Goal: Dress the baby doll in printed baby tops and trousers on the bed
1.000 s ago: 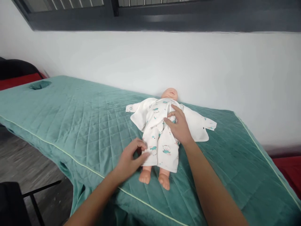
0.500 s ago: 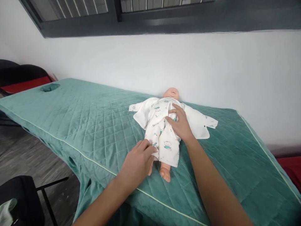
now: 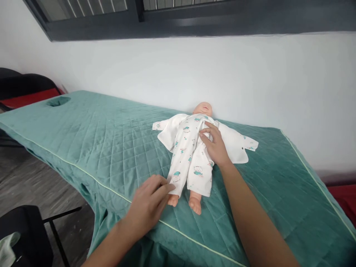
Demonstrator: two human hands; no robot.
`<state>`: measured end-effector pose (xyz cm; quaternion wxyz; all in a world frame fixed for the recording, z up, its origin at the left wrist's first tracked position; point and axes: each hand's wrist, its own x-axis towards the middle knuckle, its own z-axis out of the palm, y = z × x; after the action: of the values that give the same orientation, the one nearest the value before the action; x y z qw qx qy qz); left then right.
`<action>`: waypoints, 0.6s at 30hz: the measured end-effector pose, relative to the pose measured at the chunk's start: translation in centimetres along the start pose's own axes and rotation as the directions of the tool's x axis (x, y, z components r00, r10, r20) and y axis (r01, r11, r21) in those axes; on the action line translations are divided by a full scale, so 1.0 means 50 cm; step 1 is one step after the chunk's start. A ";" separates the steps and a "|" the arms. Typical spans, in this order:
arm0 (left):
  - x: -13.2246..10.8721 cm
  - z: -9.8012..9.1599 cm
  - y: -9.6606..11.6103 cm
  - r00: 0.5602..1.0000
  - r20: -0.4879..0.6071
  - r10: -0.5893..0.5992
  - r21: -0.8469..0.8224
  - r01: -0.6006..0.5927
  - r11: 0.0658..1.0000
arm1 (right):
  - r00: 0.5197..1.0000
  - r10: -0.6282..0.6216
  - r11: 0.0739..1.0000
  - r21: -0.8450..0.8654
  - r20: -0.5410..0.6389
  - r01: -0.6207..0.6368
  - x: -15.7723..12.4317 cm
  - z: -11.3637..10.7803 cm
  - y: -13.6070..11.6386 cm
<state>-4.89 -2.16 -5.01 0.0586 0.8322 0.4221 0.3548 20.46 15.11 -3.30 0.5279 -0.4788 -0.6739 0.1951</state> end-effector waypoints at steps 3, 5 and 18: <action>-0.017 0.021 -0.012 0.993 -0.004 -0.114 -0.071 0.114 0.991 | 1.000 -0.007 1.000 0.003 -0.005 0.007 -0.001 0.000 0.001; -0.027 0.031 -0.016 0.981 -0.002 -0.193 -0.115 0.192 0.975 | 1.000 -0.008 1.000 0.004 -0.009 0.008 -0.001 0.000 0.002; -0.013 0.004 0.040 0.992 -0.031 -0.122 -0.105 0.118 0.987 | 1.000 -0.014 0.999 0.040 -0.014 0.014 -0.002 -0.001 0.003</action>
<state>-3.72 -3.86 -4.70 0.1150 0.7943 0.4537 0.3874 20.57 15.11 -3.44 0.5433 -0.4648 -0.6695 0.2013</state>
